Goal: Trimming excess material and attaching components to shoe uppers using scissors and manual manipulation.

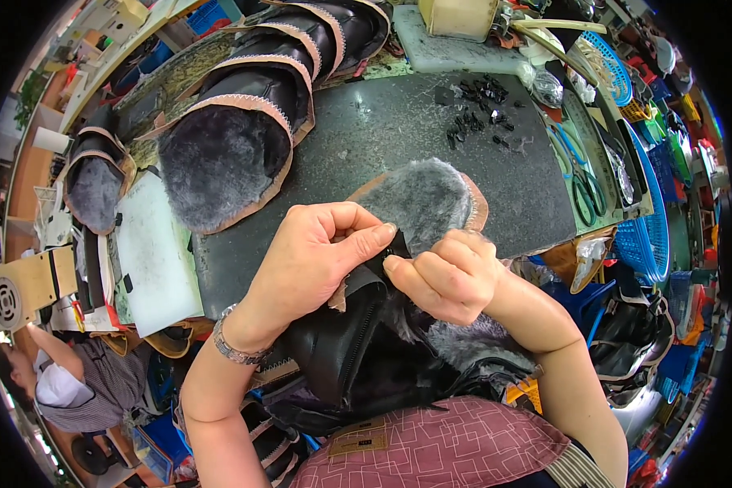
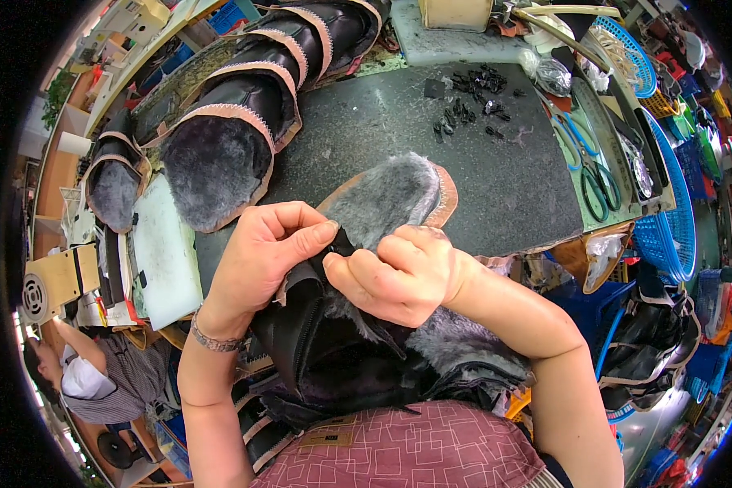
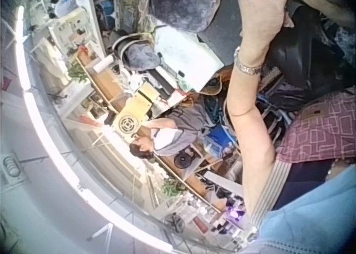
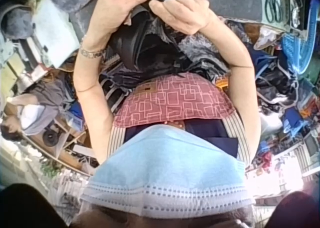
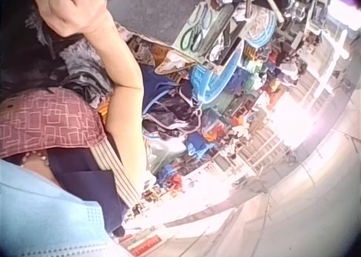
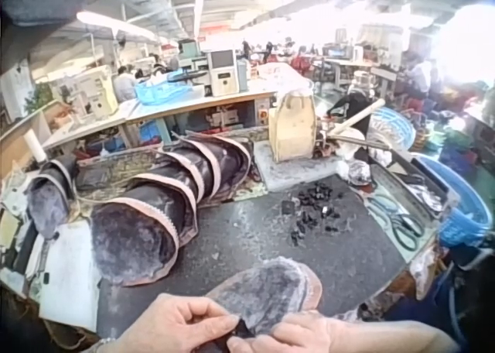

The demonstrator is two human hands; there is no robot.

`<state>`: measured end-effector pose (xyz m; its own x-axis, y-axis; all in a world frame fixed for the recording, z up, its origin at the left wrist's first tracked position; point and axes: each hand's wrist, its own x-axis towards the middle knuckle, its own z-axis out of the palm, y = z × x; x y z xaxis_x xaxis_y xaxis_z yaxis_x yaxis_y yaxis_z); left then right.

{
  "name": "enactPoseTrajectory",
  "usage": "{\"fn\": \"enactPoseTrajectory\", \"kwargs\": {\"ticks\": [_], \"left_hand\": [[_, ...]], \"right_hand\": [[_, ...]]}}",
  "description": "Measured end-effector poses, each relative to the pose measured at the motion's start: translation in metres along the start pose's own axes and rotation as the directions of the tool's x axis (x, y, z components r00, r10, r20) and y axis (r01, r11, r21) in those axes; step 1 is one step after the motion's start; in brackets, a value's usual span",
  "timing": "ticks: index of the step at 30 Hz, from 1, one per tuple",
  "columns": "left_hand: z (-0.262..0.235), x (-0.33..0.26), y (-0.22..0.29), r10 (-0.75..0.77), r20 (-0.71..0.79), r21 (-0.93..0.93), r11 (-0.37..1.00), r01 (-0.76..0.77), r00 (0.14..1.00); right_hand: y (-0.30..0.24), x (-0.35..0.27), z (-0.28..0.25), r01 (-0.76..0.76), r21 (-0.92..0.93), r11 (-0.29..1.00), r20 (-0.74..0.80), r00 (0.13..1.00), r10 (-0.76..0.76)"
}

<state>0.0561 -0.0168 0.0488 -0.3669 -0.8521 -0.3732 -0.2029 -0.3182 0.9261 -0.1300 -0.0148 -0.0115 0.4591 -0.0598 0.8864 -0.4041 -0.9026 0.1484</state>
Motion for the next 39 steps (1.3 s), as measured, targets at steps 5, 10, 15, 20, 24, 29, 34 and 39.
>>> {"fn": "enactPoseTrajectory", "kwargs": {"ticks": [5, 10, 15, 20, 24, 29, 34, 39], "left_hand": [[0.001, 0.000, -0.002, 0.002, 0.012, 0.024, 1.000, -0.003, 1.000], [0.006, 0.002, -0.008, 0.212, -0.074, 0.080, 0.975, -0.206, 0.974], [0.003, 0.004, -0.011, 0.178, -0.057, 0.018, 0.984, -0.177, 0.982], [0.004, 0.004, -0.009, 0.132, -0.028, -0.035, 0.991, -0.133, 0.991], [0.004, 0.004, -0.008, 0.125, -0.024, -0.041, 0.991, -0.126, 0.992], [0.004, 0.004, -0.008, 0.113, -0.029, -0.041, 0.993, -0.114, 0.993], [0.003, 0.006, -0.009, 0.108, -0.023, -0.039, 0.993, -0.109, 0.994], [0.002, 0.005, -0.009, 0.100, -0.017, -0.042, 0.994, -0.100, 0.995]], "right_hand": [[0.000, -0.001, -0.002, -0.007, 0.000, 1.000, 0.018, 1.000, 0.007], [-0.001, -0.005, 0.001, 0.146, 0.036, 0.989, -0.039, 0.989, -0.144], [-0.001, -0.007, 0.004, 0.107, 0.022, 0.994, -0.064, 0.992, -0.106], [0.000, -0.009, 0.003, 0.107, 0.024, 0.994, -0.058, 0.993, -0.105], [0.000, -0.009, 0.003, 0.099, 0.036, 0.994, -0.064, 0.993, -0.097], [0.000, -0.008, 0.000, 0.086, 0.067, 0.994, -0.016, 0.996, -0.085], [0.000, -0.007, 0.000, 0.078, 0.076, 0.994, 0.004, 0.997, -0.079], [0.000, -0.006, -0.001, 0.078, 0.080, 0.994, 0.001, 0.997, -0.079]]}}
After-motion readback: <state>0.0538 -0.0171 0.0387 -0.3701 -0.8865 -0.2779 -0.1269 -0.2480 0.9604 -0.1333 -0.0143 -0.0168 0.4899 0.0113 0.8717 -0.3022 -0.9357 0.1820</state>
